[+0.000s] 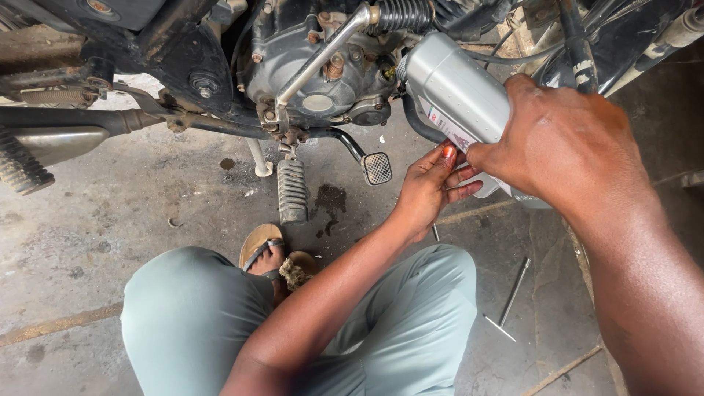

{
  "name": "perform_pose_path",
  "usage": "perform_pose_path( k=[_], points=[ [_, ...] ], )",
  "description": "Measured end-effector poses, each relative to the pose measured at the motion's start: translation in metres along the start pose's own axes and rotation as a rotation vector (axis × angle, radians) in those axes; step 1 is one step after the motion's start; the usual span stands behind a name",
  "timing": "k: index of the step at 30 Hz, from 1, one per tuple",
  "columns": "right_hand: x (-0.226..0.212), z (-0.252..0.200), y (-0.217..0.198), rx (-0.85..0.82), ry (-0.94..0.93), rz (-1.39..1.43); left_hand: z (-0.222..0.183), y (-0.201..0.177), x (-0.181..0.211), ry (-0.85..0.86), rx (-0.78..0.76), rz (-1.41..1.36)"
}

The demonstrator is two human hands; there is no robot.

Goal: The person crouches beside a motorcycle and uses pliers to loosen the engine drain plug, letting oil drain onto the ground. They then open a bottle of engine oil and pour the oil into the engine's fill opening, holding the bottle with both hands.

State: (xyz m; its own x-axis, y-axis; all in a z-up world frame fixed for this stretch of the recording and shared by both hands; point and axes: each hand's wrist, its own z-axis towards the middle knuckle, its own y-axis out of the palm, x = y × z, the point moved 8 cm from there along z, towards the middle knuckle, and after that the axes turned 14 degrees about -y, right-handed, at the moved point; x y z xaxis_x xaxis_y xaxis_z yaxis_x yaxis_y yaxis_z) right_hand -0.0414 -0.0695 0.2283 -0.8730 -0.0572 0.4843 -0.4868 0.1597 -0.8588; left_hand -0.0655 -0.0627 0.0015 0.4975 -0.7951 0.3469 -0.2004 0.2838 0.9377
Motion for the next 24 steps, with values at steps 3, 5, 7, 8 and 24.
perform_pose_path(
  k=[3,5,7,8,24],
  points=[
    [0.002,0.002,0.001,0.008,-0.015,-0.012,-0.002,0.002,0.003,-0.007,0.011,0.013],
    [0.0,0.004,-0.004,0.05,-0.042,-0.014,-0.003,0.004,0.004,-0.01,0.021,0.022],
    [0.002,0.005,-0.001,-0.061,0.025,-0.028,-0.003,0.004,0.005,-0.016,0.035,0.023],
    [0.002,0.006,-0.001,-0.061,0.023,-0.028,-0.003,0.004,0.006,-0.015,0.035,0.022],
    [0.004,0.02,0.003,-0.13,0.041,-0.039,0.0,-0.003,0.006,-0.007,0.033,-0.004]
  ],
)
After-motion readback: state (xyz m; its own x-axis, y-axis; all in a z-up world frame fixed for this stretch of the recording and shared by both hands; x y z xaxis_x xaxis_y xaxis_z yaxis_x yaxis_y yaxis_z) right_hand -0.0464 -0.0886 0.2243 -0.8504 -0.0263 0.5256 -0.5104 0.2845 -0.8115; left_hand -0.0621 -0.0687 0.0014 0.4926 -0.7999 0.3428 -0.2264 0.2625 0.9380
